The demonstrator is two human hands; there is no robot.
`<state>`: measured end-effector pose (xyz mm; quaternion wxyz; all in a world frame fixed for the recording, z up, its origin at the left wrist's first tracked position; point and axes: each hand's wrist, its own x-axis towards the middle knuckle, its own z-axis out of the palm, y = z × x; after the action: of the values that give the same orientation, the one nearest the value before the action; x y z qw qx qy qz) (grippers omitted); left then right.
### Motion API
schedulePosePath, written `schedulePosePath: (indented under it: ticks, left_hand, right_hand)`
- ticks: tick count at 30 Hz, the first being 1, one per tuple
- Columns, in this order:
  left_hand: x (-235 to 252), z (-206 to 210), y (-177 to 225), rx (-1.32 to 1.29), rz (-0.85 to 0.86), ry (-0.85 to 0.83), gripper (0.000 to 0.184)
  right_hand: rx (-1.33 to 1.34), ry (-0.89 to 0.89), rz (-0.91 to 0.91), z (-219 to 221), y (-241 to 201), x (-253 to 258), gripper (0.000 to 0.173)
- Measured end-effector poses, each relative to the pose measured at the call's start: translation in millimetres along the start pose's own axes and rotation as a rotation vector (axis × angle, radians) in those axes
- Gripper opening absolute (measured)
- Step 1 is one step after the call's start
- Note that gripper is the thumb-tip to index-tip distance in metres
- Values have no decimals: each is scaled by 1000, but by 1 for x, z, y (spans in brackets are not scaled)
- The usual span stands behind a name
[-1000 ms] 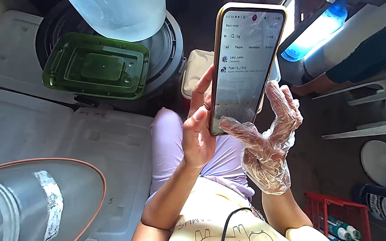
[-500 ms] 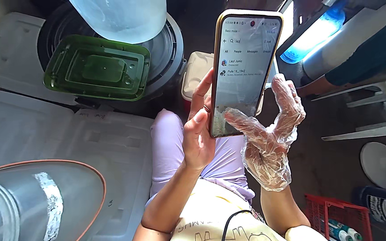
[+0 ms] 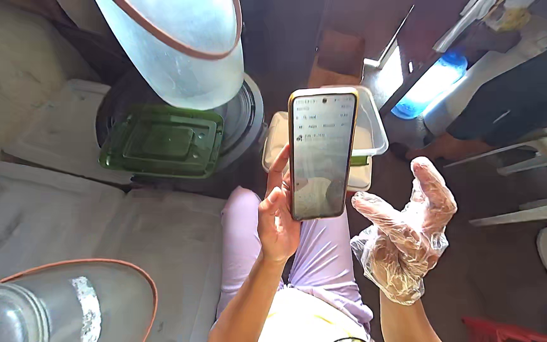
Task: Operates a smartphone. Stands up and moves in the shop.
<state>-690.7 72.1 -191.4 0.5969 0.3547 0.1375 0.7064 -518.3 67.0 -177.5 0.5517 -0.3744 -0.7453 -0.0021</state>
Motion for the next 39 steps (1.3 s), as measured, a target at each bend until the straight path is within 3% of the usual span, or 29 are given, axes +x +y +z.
schedulePosePath:
  ticks: [3, 8, 17, 39]
  left_hand:
    - [4, 1, -1, -6, 4, 48, 72]
    - [24, 5, 5, 37, 45, 31, 85]
    - [35, 13, 14, 61, 67, 55, 90]
    - [22, 21, 27, -56, 74, -64, 67]
  right_hand:
    - [-58, 43, -1, 0, 9, 15, 31]
    - [-203, -67, -18, 2, 17, 55, 39]
    - [-218, -89, -103, 17, 12, 86, 48]
    - [-146, -56, -137, -2, -5, 90, 39]
